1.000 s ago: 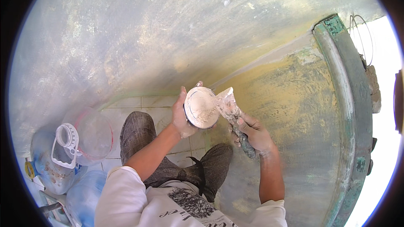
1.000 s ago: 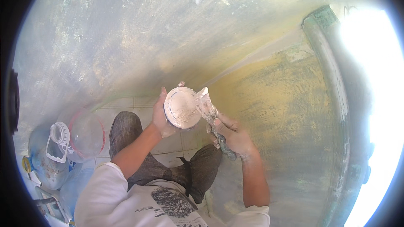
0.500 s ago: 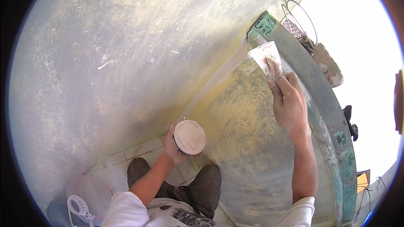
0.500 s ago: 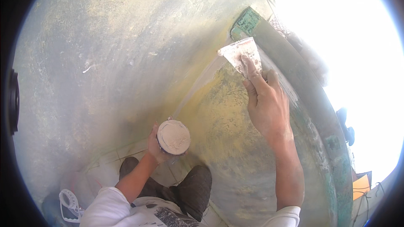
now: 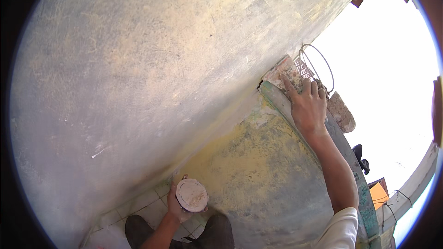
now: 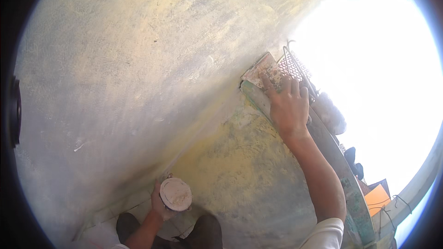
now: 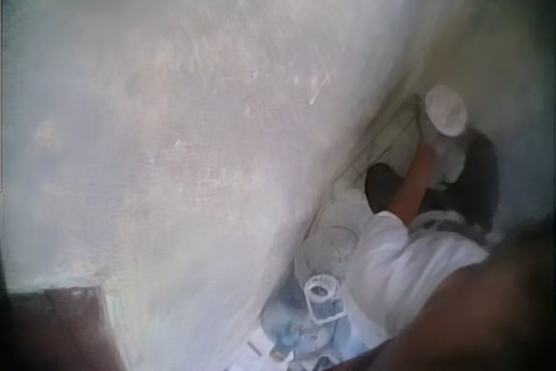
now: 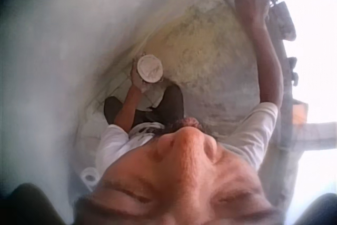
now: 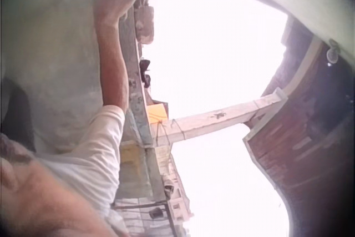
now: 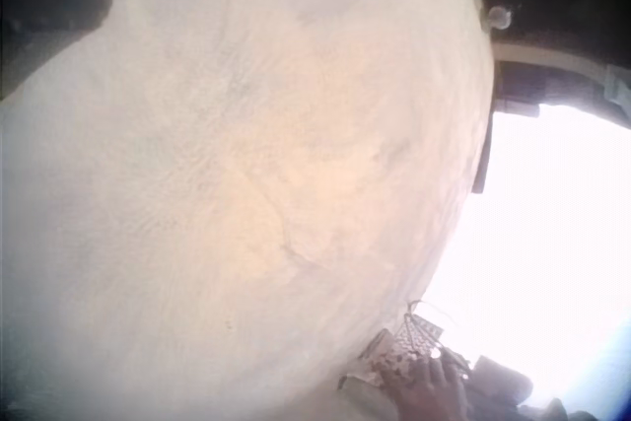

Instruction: The person scoops plaster from a bucket with a trowel and applies it to a wall corner, smoothing the surface repeatedly. The person sits on the floor and works on the lower section of the wall near a ledge.

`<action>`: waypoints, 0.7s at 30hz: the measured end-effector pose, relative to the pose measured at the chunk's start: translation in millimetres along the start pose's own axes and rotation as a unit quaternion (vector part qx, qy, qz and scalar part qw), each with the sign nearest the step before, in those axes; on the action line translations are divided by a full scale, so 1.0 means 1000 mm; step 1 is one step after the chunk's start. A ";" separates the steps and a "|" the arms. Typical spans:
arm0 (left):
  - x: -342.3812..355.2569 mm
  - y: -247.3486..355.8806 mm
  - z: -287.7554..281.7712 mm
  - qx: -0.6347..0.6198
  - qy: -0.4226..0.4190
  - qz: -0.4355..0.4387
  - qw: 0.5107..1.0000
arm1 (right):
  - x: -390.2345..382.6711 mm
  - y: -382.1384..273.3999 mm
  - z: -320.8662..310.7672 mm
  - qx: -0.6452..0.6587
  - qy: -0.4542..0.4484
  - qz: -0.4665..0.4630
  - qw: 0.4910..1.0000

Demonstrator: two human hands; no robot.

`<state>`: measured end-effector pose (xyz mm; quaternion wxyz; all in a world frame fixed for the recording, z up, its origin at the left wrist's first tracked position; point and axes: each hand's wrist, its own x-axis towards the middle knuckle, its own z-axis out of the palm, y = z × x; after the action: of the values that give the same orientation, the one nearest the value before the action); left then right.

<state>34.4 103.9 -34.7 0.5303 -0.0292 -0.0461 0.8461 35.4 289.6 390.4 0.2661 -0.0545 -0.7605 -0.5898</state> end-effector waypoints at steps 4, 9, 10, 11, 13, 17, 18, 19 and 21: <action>0.009 0.000 -0.001 0.018 0.006 -0.006 1.000 | 0.001 0.005 -0.001 0.025 -0.008 0.002 1.000; 0.009 -0.001 -0.002 0.016 -0.003 -0.008 1.000 | 0.007 0.001 -0.009 0.056 -0.102 0.054 0.992; 0.008 -0.002 0.001 0.022 0.003 -0.007 1.000 | 0.006 0.003 -0.008 0.052 -0.102 0.053 0.992; 0.006 -0.001 0.003 0.029 0.012 -0.005 1.000 | 0.007 0.002 -0.008 0.046 -0.109 0.051 0.992; 0.007 0.000 -0.001 0.044 0.012 -0.004 0.999 | 0.010 0.001 -0.010 0.036 -0.124 0.047 0.991; 0.007 0.001 0.000 -0.015 -0.024 0.004 1.000 | 0.013 0.007 -0.016 0.060 -0.151 0.051 0.985; 0.008 0.001 0.000 -0.020 -0.023 0.004 1.000 | 0.014 0.009 -0.020 0.067 -0.163 0.056 0.983; 0.008 0.001 0.000 -0.024 -0.023 0.004 0.999 | 0.015 0.010 -0.022 0.073 -0.176 0.062 0.980; 0.006 0.007 0.002 -0.015 -0.010 0.007 1.000 | 0.018 0.007 -0.025 0.084 -0.190 0.079 0.975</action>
<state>25.4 106.5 -33.4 0.5232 -0.0293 -0.0641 0.8493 31.1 264.0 408.9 0.1661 -0.2029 -0.8371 -0.4800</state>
